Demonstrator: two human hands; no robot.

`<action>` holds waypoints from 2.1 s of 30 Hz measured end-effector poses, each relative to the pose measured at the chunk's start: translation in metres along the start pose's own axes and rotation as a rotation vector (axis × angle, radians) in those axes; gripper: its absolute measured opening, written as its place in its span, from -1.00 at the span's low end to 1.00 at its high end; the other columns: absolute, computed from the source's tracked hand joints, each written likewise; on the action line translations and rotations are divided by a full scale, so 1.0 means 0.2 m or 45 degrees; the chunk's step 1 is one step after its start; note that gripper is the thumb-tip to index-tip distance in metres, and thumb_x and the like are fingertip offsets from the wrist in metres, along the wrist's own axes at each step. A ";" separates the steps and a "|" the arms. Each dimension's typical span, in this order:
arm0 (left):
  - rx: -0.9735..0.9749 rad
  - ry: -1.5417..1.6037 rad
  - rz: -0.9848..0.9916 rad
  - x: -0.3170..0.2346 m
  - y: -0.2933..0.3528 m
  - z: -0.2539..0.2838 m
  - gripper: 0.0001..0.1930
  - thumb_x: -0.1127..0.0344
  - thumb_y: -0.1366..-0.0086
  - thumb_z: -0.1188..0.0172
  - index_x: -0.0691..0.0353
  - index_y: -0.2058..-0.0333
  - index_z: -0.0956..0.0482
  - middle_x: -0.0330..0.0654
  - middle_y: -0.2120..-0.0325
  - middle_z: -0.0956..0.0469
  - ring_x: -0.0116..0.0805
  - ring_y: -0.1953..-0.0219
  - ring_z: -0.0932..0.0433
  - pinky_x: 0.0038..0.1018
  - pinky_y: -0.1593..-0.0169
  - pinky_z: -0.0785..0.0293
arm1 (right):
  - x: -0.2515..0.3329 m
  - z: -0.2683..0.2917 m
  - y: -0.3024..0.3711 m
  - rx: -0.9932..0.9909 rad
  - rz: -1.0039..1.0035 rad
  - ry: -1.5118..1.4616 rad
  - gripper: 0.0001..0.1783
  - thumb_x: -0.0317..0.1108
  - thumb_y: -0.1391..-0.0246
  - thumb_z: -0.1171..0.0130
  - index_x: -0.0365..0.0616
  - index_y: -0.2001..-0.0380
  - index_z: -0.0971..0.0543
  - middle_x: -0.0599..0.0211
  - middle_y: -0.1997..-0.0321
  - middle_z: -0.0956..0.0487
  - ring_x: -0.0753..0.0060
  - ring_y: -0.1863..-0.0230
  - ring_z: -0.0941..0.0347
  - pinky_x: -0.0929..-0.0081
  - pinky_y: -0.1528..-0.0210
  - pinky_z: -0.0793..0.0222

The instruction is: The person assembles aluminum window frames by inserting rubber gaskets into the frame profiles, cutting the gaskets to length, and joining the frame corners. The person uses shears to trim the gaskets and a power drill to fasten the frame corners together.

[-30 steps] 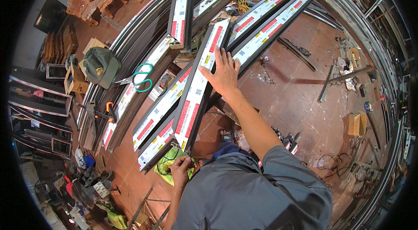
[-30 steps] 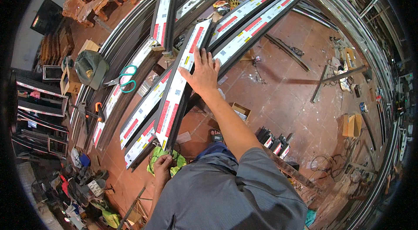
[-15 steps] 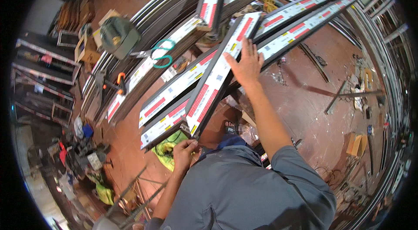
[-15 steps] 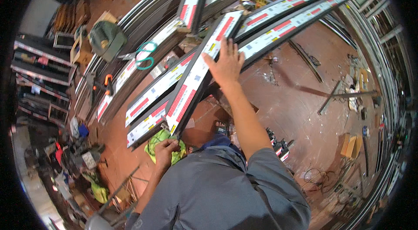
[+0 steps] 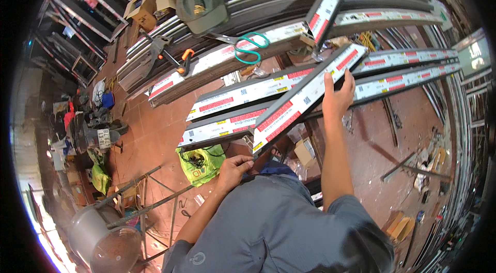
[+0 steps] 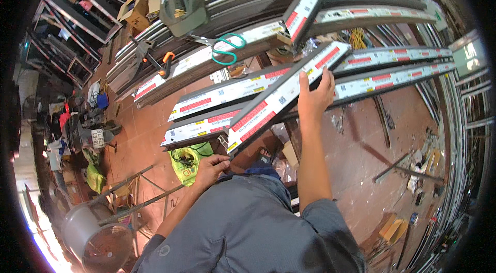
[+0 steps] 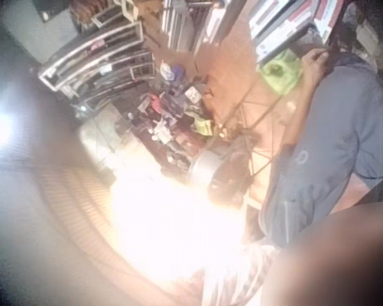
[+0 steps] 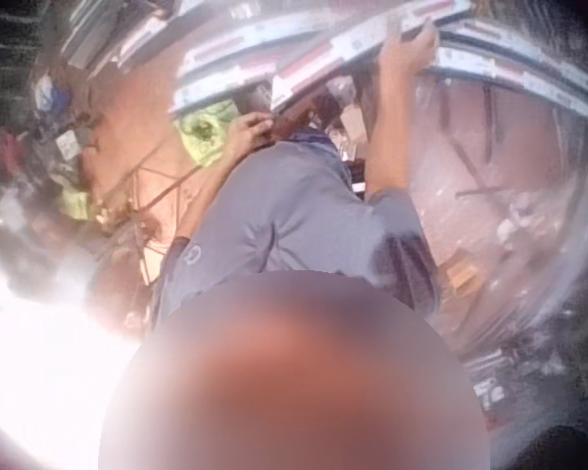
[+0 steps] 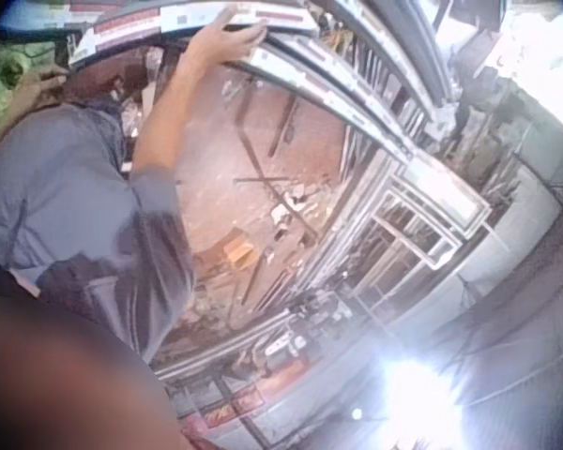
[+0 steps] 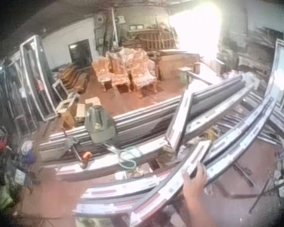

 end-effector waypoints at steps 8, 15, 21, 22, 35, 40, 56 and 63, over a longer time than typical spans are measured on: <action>0.021 -0.067 -0.029 -0.09 0.00 -0.03 -0.79 0.42 -0.43 -0.31 0.42 0.05 -0.70 -0.19 0.34 -0.72 -0.46 0.32 -0.68 -0.49 0.20 -0.60 | 0.88 -0.49 0.06 0.625 0.867 -0.198 -0.31 -0.10 -0.06 -0.46 -0.09 -0.24 -0.55 -0.16 -0.33 -0.49 -0.20 -0.29 -0.46 -0.06 -0.27 -0.38; 0.003 -0.156 -0.019 -0.06 0.01 -0.02 -0.78 0.39 -0.45 -0.27 0.44 0.08 -0.71 -0.17 0.31 -0.74 -0.44 0.27 -0.69 -0.47 0.13 -0.60 | 0.99 -0.85 0.05 0.891 0.823 0.366 -0.67 -0.25 -0.27 -0.18 -0.15 -0.04 -0.56 0.06 -0.04 -0.52 -0.13 -0.02 -0.60 -0.08 -0.02 -0.53; 0.023 -0.155 -0.063 -0.02 -0.01 0.02 -0.77 0.39 -0.43 -0.29 0.45 0.07 -0.72 -0.20 0.34 -0.74 -0.46 0.26 -0.67 -0.49 0.11 -0.57 | 0.96 -0.63 -0.03 1.416 0.351 -0.001 -0.39 0.09 -0.22 -0.31 -0.26 -0.03 -0.54 -0.10 0.06 -0.68 -0.18 0.06 -0.65 0.06 -0.03 -0.55; 0.019 -0.150 -0.070 -0.02 -0.01 0.03 -0.78 0.40 -0.42 -0.31 0.45 0.09 -0.73 -0.21 0.33 -0.74 -0.48 0.29 -0.66 -0.50 0.14 -0.56 | 0.93 -0.61 -0.02 1.417 0.183 -0.148 -0.32 0.14 -0.19 -0.35 -0.28 -0.04 -0.53 -0.14 0.06 -0.69 -0.14 0.01 -0.65 0.10 -0.02 -0.55; 0.395 -0.383 -0.027 0.11 -0.17 -0.05 -0.79 0.38 -0.35 -0.39 0.39 0.12 -0.71 -0.20 0.38 -0.67 -0.39 0.38 -0.63 -0.40 0.33 -0.61 | 0.40 0.51 0.95 0.784 -0.486 -1.370 -0.19 -0.23 -0.26 -0.42 -0.06 -0.46 -0.27 0.42 0.39 -0.47 0.52 0.45 -0.39 0.48 0.36 -0.37; 0.385 -0.442 -0.285 -0.03 -0.09 -0.09 -0.81 0.37 -0.36 -0.31 0.41 0.20 -0.73 -0.23 0.42 -0.68 -0.49 0.34 -0.60 -0.45 0.24 -0.53 | 0.25 0.76 1.36 0.707 -0.559 -0.618 -0.25 0.10 -0.23 -0.44 -0.13 -0.28 -0.45 0.34 0.30 -0.58 0.37 0.38 -0.52 0.36 0.24 -0.48; 0.309 -0.193 -0.223 -0.01 0.03 -0.09 -0.76 0.44 -0.36 -0.31 0.38 0.04 -0.72 -0.21 0.29 -0.73 -0.50 0.27 -0.63 -0.49 0.16 -0.54 | 0.38 0.57 2.30 1.024 -0.986 -0.325 -0.13 0.43 -0.37 0.00 -0.29 -0.15 -0.45 -0.23 0.01 -0.66 -0.22 -0.11 -0.63 0.12 -0.17 -0.45; 0.266 -0.105 -0.242 0.07 0.00 -0.10 -0.80 0.45 -0.34 -0.36 0.34 0.08 -0.68 -0.29 0.31 -0.67 -0.56 0.36 -0.53 -0.55 0.30 -0.44 | 0.45 0.48 2.13 0.992 -1.008 -0.347 -0.20 0.49 -0.34 -0.02 -0.18 0.10 -0.49 0.18 0.36 -0.50 0.30 0.37 -0.41 0.29 0.26 -0.38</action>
Point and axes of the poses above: each hand's wrist, its own y-axis away from the middle knuckle, its own z-axis out of the back of the hand, x = y × z, the point moved 5 cm from there along -y, towards the middle knuckle
